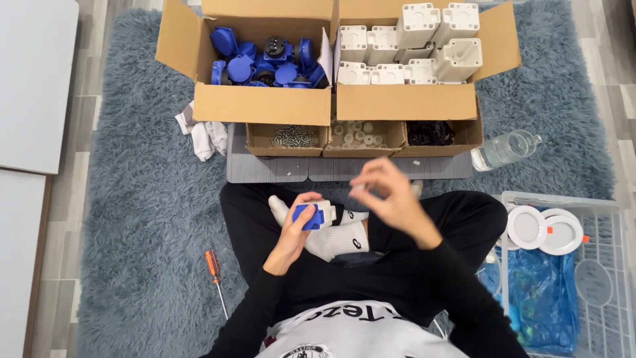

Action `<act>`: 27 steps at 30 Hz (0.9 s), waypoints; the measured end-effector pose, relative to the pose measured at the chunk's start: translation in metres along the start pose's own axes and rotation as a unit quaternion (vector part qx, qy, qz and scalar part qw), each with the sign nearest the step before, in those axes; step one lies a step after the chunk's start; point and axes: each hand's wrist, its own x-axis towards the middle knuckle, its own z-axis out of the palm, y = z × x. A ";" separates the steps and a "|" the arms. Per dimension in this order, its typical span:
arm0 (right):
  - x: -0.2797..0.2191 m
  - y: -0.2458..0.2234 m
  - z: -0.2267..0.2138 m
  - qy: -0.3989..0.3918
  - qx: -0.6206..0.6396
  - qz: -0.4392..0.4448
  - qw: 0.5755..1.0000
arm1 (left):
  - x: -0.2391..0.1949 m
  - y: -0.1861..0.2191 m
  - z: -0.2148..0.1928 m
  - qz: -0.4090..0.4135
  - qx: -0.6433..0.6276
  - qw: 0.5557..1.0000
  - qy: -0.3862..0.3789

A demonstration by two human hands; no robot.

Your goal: The person sits on a rug and assembles a small electrical component. They insert a black circular part into a blue housing, attach a white rectangular body, and use an orange screwdriver to tighten screws on the blue cover. The person then attaches a white plastic piece to the assembly.

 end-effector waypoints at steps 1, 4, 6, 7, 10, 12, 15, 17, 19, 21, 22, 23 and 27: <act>-0.011 0.007 0.008 0.000 0.000 0.000 1.000 | 0.003 0.001 0.002 0.000 0.000 1.000 0.000; -0.039 0.023 0.031 -0.015 0.067 0.047 0.997 | 0.007 0.004 0.005 0.014 0.005 1.000 0.004; -0.050 0.026 0.040 -0.007 0.077 0.076 0.994 | 0.009 0.008 0.008 0.025 0.017 1.000 0.008; -0.053 0.028 0.045 -0.007 0.078 0.076 0.994 | 0.011 0.007 0.008 0.025 0.017 1.000 0.008; -0.059 0.031 0.054 0.024 0.141 0.051 0.988 | 0.015 0.002 0.006 0.027 0.023 0.999 0.009; -0.059 0.029 0.055 0.029 0.077 0.044 0.996 | 0.016 -0.005 0.004 0.035 0.030 0.999 0.010; -0.059 0.022 0.050 0.039 0.024 0.027 0.999 | 0.016 -0.006 0.002 0.041 0.051 0.998 0.015; -0.058 0.024 0.051 0.043 0.012 0.012 0.999 | 0.016 -0.009 0.002 0.044 0.062 0.997 0.017; -0.059 0.023 0.051 0.047 0.000 -0.001 0.999 | 0.016 -0.010 0.002 0.046 0.073 0.996 0.018; -0.059 0.021 0.050 0.060 -0.009 -0.014 0.998 | 0.017 -0.008 0.001 0.041 0.098 0.994 0.009; -0.058 0.022 0.048 0.059 -0.009 -0.013 0.998 | 0.016 -0.006 0.004 0.040 0.098 0.994 0.009; -0.058 0.023 0.046 0.056 -0.013 -0.015 0.998 | 0.015 -0.004 0.006 0.042 0.106 0.993 0.004; -0.055 0.022 0.037 0.041 -0.021 -0.023 0.999 | 0.015 -0.001 0.011 0.044 0.124 0.991 -0.005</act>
